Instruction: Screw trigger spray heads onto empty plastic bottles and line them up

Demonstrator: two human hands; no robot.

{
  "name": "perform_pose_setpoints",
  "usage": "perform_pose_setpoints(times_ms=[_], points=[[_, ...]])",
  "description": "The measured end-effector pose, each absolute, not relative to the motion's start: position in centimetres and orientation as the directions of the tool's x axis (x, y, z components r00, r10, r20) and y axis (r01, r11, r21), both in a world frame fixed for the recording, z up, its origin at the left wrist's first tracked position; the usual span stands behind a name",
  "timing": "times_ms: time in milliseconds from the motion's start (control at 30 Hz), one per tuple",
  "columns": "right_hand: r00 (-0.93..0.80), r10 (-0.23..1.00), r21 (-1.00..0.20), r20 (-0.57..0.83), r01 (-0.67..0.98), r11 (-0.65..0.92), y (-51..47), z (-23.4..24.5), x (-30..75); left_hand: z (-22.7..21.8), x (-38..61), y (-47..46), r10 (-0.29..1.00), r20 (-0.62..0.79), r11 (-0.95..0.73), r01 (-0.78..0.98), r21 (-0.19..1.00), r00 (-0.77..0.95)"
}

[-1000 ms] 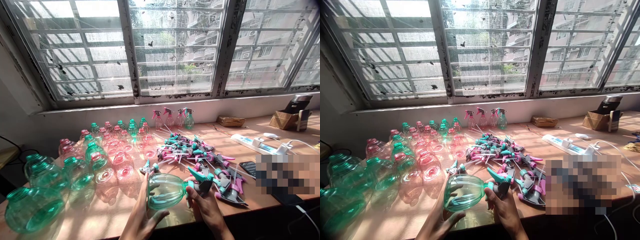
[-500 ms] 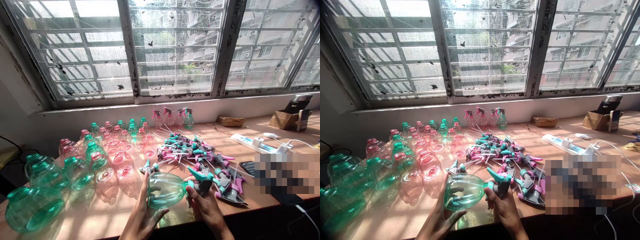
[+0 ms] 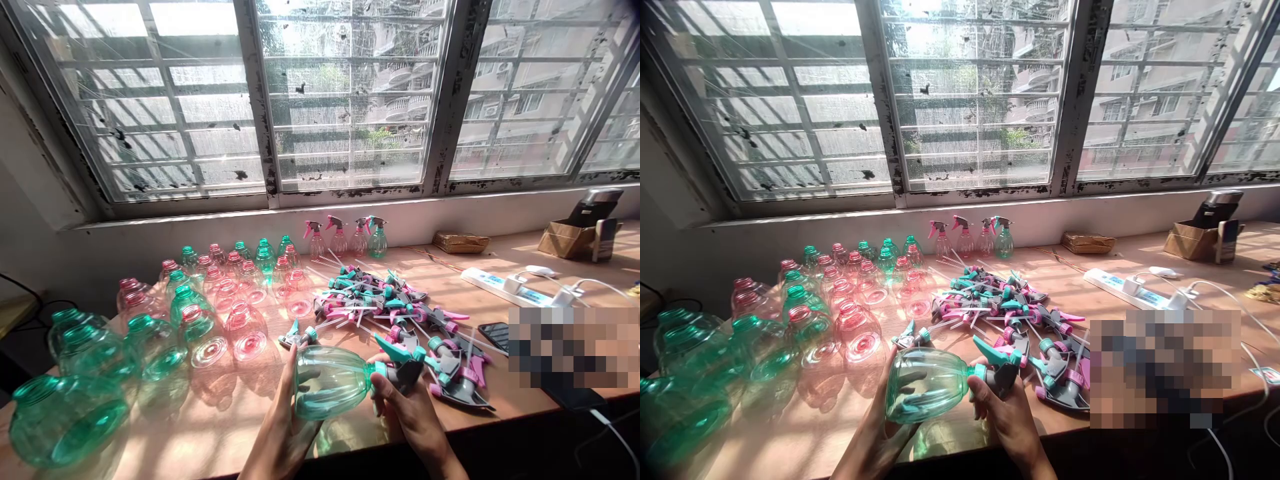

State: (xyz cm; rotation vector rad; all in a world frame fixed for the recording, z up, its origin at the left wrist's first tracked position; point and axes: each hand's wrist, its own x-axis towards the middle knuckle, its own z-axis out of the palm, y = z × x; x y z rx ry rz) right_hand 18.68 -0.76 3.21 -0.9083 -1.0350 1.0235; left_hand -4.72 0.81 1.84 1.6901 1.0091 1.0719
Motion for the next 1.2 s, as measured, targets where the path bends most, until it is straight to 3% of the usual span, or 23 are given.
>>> perform_pose_setpoints(times_ms=[100, 367, 500, 700, 867, 1200], points=[[0.207, 0.949, -0.935, 0.239, -0.217, 0.282, -0.6, 2.9, 18.6, 2.5, -4.9, 0.4, 0.923, 0.175, -0.243, 0.164, 0.956, 0.344], [0.199, 0.952, -0.932, 0.232, -0.233, 0.276, -0.6, 2.9, 18.7, 4.2, -4.4, 0.3, 0.928, 0.215, -0.304, 0.283, 0.910, 0.305], [0.168, 0.962, -0.935, 0.216, -0.250, 0.253, -0.8, 3.1, 18.8, 2.9, -4.5, 0.7, 0.926, 0.236, -0.297, 0.182, 0.937, 0.293], [0.191, 0.955, -0.922, 0.227, -0.273, 0.274, -0.5, 2.7, 18.7, 3.7, -4.8, -0.1, 0.929, 0.134, -0.193, 0.142, 0.971, 0.346], [0.194, 0.953, -0.928, 0.233, -0.249, 0.278, -0.5, 2.6, 18.7, 5.0, -4.4, -0.6, 0.920, 0.155, -0.217, 0.140, 0.966, 0.359], [0.230, 0.939, -0.933, 0.256, -0.194, 0.302, -0.5, 2.7, 18.7, 3.0, -4.8, 0.3, 0.931, 0.222, -0.289, 0.212, 0.934, 0.292]])
